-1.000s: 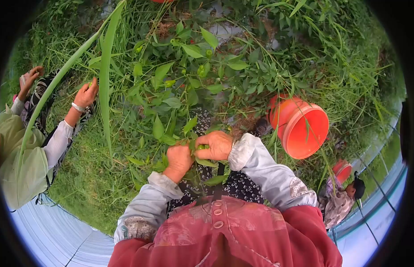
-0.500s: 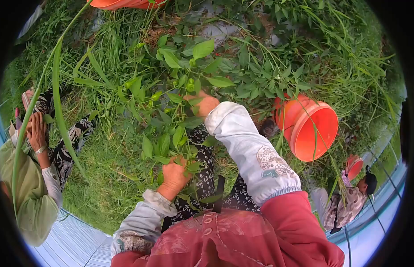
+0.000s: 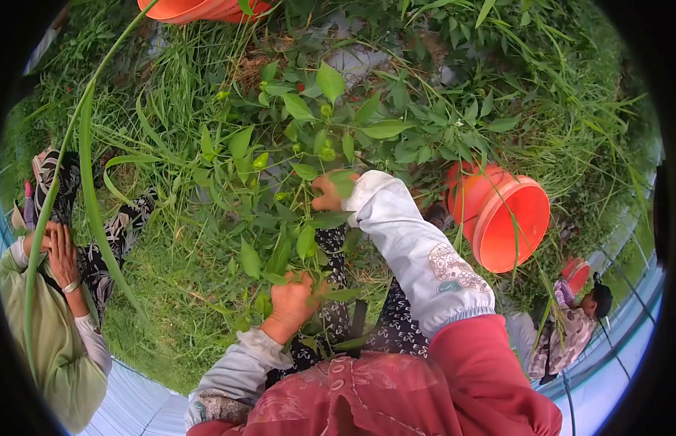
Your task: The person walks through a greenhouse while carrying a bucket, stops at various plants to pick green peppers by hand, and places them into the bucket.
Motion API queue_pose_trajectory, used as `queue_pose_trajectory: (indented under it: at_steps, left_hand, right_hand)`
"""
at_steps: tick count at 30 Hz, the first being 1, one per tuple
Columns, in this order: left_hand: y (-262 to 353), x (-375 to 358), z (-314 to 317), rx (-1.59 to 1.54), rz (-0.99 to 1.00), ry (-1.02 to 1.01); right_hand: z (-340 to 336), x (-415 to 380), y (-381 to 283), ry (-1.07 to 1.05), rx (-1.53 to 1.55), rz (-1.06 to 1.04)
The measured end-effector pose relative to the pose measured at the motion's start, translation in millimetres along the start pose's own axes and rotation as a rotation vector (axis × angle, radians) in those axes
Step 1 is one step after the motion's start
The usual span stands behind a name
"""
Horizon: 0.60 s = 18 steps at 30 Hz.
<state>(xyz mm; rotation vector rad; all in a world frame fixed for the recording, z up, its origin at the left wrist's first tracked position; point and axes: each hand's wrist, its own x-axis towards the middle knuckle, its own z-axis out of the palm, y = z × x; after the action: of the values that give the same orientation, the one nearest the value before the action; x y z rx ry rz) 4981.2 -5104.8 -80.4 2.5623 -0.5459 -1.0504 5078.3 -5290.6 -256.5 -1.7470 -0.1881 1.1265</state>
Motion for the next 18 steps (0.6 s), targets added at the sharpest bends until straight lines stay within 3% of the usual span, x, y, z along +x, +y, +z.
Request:
queue_pose_trajectory:
  at_steps: [3,5,6,8,9,10,12,14,15,17,18]
  left_hand:
    - [2.5,2.1,-4.6,0.006,-0.013,0.005]
    - [6.6,6.0,-11.0,-0.004,0.039,0.003]
    - [8.1,7.5,-12.4,-0.015,0.089,0.006]
    - [6.3,4.9,-7.9,-0.008,-0.013,-0.067]
    - [7.2,2.7,-6.2,0.003,-0.12,-0.137]
    - [9.0,2.8,-6.3,-0.003,-0.117,-0.139]
    - [9.1,4.6,-9.3,-0.058,-0.002,-0.029]
    - [9.4,1.4,-8.6,-0.104,0.05,0.043]
    - [10.2,0.4,-7.1,-0.068,0.023,-0.018]
    - [11.2,-1.0,-0.8,-0.039,-0.002,-0.08]
    - [10.2,-1.2,3.9,-0.021,-0.045,-0.103]
  right_hand:
    - [-16.1,-15.5,-22.7,-0.056,-0.181,0.097]
    - [-8.9,-26.1,-15.5,0.175,-0.112,0.142]
    - [0.0,-24.7,-1.9,0.177,-0.112,0.149]
    - [23.5,-20.9,31.5,-0.073,0.045,-0.113]
    - [-29.4,-56.8,-45.2,-0.38,0.14,0.385]
    - [-25.2,-70.1,-40.0,-0.449,0.366,0.333]
    - [-32.0,-114.5,-39.2,-0.244,0.151,0.153]
    - [-41.4,-166.8,-18.8,-0.089,0.266,0.129]
    - [-51.1,-200.0,-15.5,0.098,0.332,0.192]
    - [-75.3,-260.7,-7.3,0.277,0.628,0.479]
    - [-78.8,-288.1,8.9,0.462,0.466,0.509]
